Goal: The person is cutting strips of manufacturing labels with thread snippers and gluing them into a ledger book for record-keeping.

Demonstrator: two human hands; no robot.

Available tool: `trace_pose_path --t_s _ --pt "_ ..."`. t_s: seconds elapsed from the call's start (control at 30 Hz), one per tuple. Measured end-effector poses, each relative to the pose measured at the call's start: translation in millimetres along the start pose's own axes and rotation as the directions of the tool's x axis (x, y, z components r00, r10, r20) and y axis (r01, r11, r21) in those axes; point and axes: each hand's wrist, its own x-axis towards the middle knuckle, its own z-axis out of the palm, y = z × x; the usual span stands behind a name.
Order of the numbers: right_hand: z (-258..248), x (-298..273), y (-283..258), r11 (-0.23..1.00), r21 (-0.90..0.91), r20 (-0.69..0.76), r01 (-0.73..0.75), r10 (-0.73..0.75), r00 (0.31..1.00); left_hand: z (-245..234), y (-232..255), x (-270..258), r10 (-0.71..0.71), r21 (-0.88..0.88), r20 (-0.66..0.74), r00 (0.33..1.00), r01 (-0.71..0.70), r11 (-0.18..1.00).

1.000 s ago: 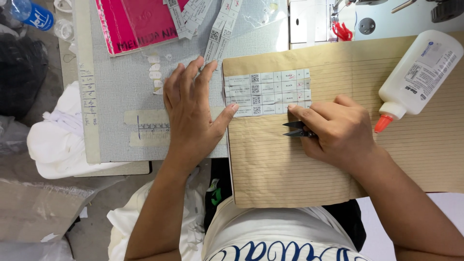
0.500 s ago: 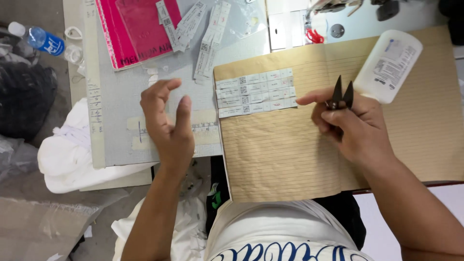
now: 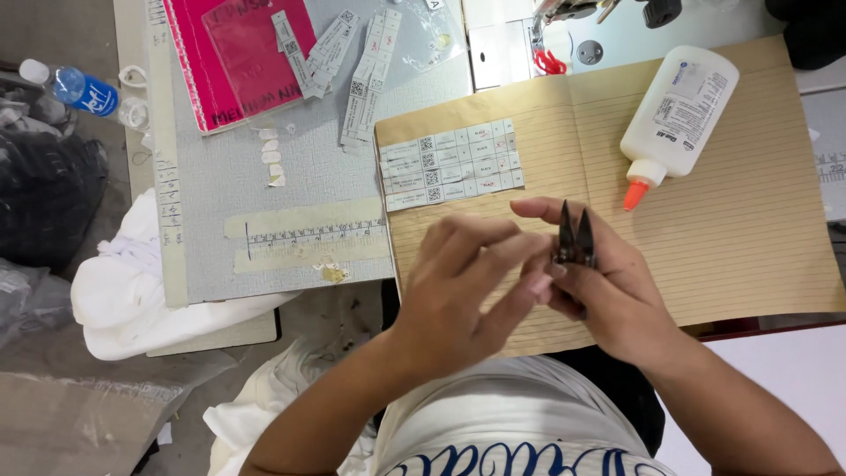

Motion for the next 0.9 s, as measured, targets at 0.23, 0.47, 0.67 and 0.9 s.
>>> trace_pose_path --t_s 0.23,0.47,0.67,0.9 --pt "-2.7 -9.5 19.0 0.998 0.022 0.145 0.057 -0.06 0.988 17.3 -8.9 -18.8 -0.04 0.002 0.011 0.999 0.04 0.999" --pt "-28.0 7.4 9.4 0.712 -0.584 0.1 0.39 -0.414 0.905 -7.0 -29.5 -16.1 -0.197 0.083 -0.106 0.975 0.206 0.975" --pt "-27.4 47.3 0.8 0.061 -0.915 0.319 0.398 -0.493 0.81 -1.6 -27.1 -27.0 -0.304 0.012 -0.072 0.95 0.306 0.952" --pt "-22.8 53.9 9.9 -0.102 -0.909 0.399 0.403 -0.486 0.777 -6.6 -33.5 -38.7 -0.355 -0.01 -0.074 0.932 0.355 0.935"
